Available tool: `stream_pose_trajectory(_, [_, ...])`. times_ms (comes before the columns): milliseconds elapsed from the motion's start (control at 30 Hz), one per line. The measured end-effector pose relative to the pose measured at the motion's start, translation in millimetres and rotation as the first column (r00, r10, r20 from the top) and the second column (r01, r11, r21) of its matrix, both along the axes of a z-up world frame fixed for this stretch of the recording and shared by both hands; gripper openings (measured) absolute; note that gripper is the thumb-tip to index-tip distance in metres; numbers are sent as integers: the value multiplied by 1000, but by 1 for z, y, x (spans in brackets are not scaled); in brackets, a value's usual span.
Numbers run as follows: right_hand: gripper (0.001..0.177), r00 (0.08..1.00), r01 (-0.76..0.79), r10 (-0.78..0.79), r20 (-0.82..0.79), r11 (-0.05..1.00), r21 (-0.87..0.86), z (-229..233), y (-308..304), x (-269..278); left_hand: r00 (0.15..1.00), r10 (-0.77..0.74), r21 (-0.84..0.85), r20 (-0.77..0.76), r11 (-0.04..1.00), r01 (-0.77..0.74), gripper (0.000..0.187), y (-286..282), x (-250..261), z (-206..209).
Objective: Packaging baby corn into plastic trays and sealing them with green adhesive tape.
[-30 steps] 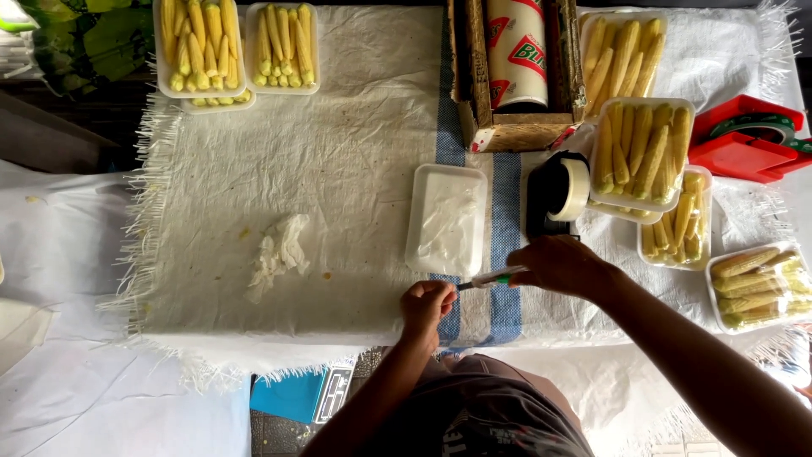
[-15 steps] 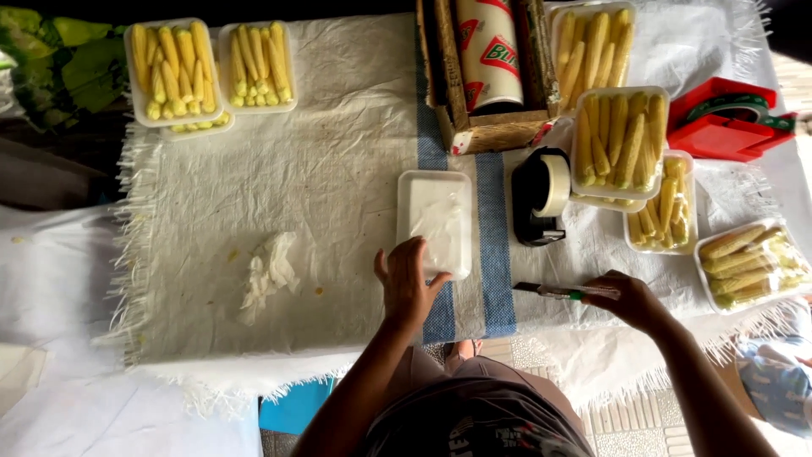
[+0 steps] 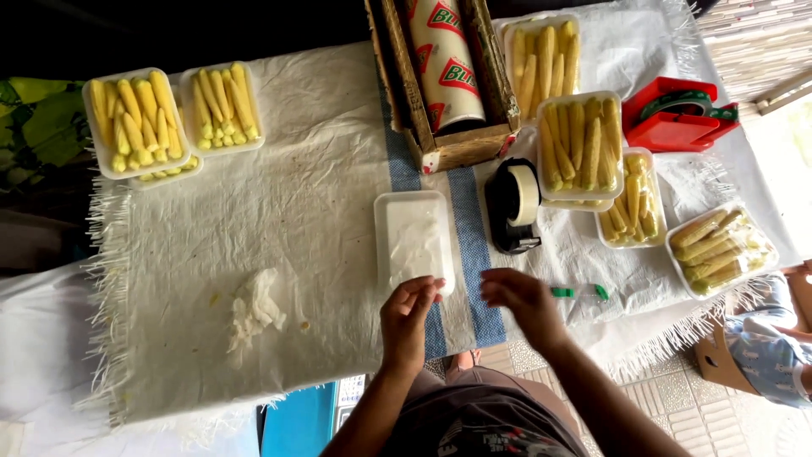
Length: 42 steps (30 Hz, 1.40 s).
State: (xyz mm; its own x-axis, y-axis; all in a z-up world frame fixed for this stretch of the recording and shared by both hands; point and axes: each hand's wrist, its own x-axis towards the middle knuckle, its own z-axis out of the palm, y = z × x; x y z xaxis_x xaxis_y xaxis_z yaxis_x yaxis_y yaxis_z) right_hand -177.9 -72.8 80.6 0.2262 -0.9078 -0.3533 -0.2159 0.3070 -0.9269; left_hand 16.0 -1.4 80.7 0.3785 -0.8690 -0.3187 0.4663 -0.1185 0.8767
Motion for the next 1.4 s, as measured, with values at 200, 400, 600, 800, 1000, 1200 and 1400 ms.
stream_pose_trajectory(200, [18, 964, 51, -49, 260, 999, -1, 0, 9, 69, 1000, 17, 39, -5, 999, -17, 23, -1, 11, 14])
stream_pose_trajectory(400, [7, 999, 33, -27, 31, 975, -221, -8, -2, 83, 996, 2, 48, 92, 999, -6, 18, -13, 30, 10])
stream_pose_trajectory(600, [11, 988, 81, -104, -112, 978, -190, -19, -65, 77, 948, 129, 2, 290, 991, -135, 26, -48, 73, -36])
stream_pose_trajectory(800, [12, 978, -40, 18, -208, 994, -100, -33, -114, 99, 571, 97, -57, 815, 995, -87, 48, -84, 84, -78])
stream_pose_trajectory(1000, [12, 919, -193, 120, -375, 968, -163, -71, -133, 107, 480, 39, -52, 876, 999, 13, 65, -99, 79, -105])
stream_pose_trajectory(1200, [10, 782, -334, 106, -614, 903, -270, -94, -134, 107, 506, 11, -40, 863, 998, 47, 64, -92, 77, -105])
stream_pose_trajectory(1400, [46, 785, -255, 90, -613, 949, -186, -72, -136, 113, 529, -36, 0, 848, 998, 67, 62, -89, 79, -99])
